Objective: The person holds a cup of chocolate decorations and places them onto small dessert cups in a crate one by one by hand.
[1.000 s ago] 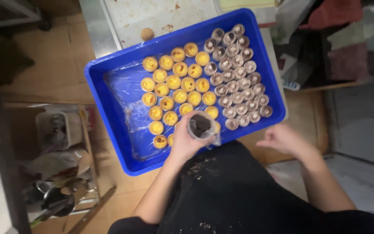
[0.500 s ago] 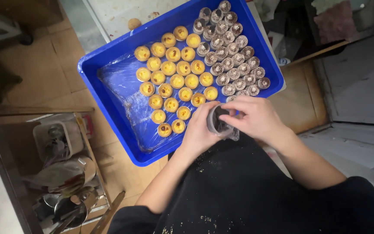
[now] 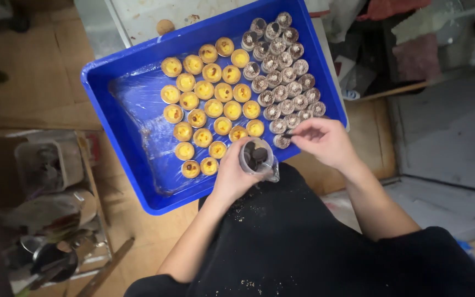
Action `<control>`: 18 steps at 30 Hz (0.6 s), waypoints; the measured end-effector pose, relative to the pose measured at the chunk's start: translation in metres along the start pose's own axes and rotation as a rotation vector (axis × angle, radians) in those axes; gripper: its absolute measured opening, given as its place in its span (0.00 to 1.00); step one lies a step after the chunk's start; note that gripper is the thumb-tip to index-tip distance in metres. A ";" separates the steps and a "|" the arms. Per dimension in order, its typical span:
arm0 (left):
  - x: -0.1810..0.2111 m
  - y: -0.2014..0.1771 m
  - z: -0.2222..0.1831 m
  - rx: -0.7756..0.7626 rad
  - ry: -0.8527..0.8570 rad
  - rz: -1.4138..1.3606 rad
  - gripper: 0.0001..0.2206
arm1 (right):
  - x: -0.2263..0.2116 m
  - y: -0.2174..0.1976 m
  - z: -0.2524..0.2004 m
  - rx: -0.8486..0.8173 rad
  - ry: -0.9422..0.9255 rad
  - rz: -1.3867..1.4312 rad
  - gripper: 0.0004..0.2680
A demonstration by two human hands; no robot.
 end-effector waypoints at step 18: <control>0.042 0.063 0.084 0.159 -0.083 -0.075 0.38 | 0.013 -0.044 0.081 -0.331 0.026 0.020 0.04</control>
Point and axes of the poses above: each hand's wrist, its own z-axis towards the middle knuckle, its own y-axis out of the palm, x = y × z, the point moved 8 cm from there along z, towards the middle knuckle, and after that the axes turned 11 degrees about z, right-handed, at the moved point
